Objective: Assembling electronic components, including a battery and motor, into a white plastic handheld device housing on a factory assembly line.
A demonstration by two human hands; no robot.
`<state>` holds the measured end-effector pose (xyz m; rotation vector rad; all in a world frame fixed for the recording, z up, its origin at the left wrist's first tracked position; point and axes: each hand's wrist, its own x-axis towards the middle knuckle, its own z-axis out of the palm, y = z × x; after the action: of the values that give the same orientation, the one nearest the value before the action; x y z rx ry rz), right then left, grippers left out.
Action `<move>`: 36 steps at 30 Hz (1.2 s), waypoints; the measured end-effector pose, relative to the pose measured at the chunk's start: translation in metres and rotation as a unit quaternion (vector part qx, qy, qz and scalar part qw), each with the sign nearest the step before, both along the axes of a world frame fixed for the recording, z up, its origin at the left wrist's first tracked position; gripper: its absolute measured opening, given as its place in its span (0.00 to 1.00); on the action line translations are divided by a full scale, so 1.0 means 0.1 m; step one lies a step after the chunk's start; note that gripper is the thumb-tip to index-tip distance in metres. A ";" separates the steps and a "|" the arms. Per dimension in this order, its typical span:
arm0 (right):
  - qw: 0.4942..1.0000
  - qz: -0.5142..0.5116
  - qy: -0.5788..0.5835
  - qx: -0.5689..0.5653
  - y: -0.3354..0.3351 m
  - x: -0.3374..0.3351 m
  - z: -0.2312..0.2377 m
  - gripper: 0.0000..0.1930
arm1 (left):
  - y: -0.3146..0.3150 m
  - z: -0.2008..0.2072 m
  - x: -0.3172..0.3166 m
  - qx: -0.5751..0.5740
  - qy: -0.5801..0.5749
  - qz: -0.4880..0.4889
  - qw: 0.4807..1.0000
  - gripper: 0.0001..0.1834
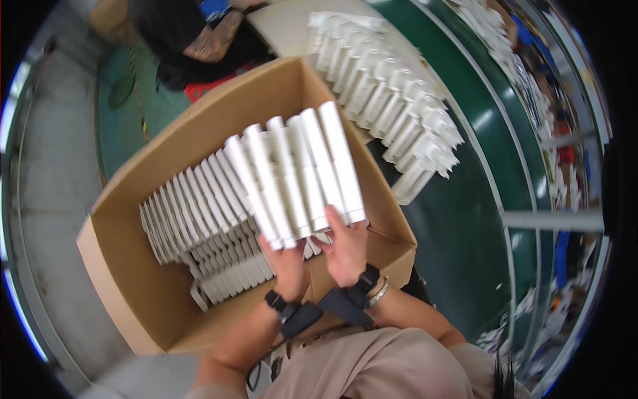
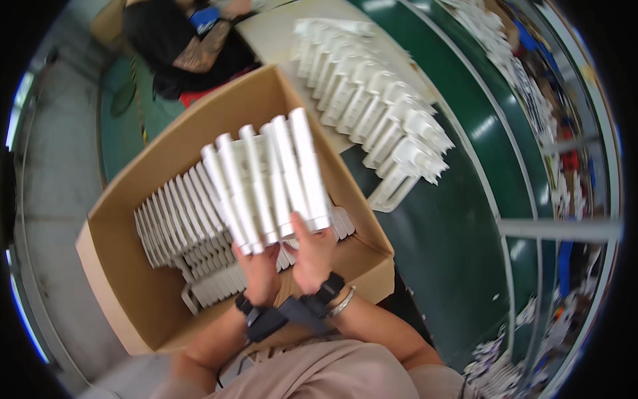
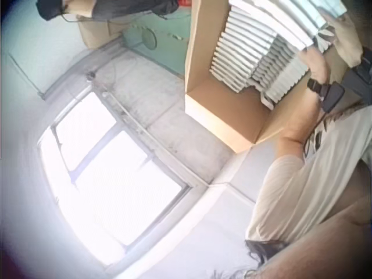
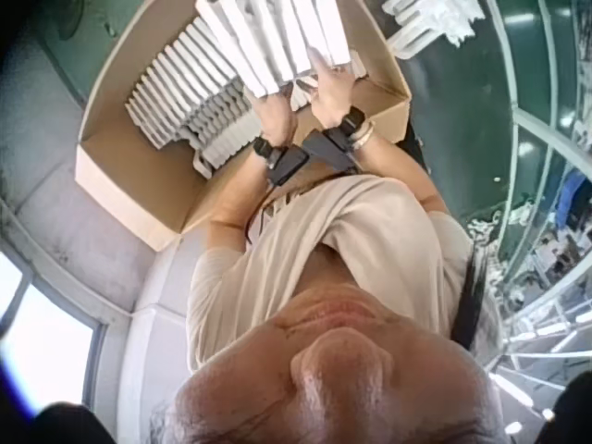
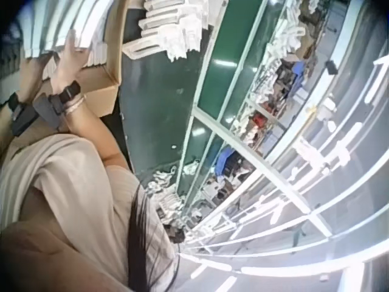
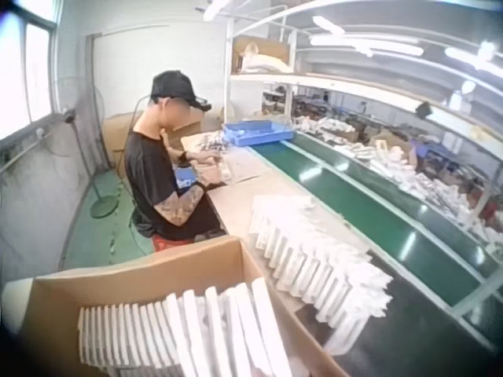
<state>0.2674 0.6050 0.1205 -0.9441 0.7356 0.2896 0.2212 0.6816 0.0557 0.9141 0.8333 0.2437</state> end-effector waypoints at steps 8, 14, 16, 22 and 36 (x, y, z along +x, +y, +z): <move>0.941 -0.145 -0.215 0.217 -0.16 -0.31 1.12 0.18 | 0.02 1.17 -0.02 0.299 -0.199 -0.054 0.932 0.15; 0.922 -0.245 -0.258 0.150 -1.20 -0.58 1.53 0.17 | -0.84 1.69 0.22 0.504 -0.274 -0.149 0.805 0.11; 0.919 -0.287 -0.225 0.150 -1.60 -0.64 1.63 0.19 | -1.29 1.76 0.27 0.481 -0.302 -0.204 0.797 0.19; 0.892 -0.405 -0.057 0.193 -2.55 -0.77 1.08 0.25 | -2.24 1.40 0.41 0.445 -0.192 -0.439 0.757 0.30; 0.961 -0.182 0.090 0.187 -3.18 -0.81 0.39 0.36 | -2.80 0.58 1.46 0.599 -0.067 -0.630 0.489 0.29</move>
<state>0.1862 0.2870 0.1593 -0.4153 0.9662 0.1816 0.3669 0.4013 0.1141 2.5516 -0.5511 -0.5249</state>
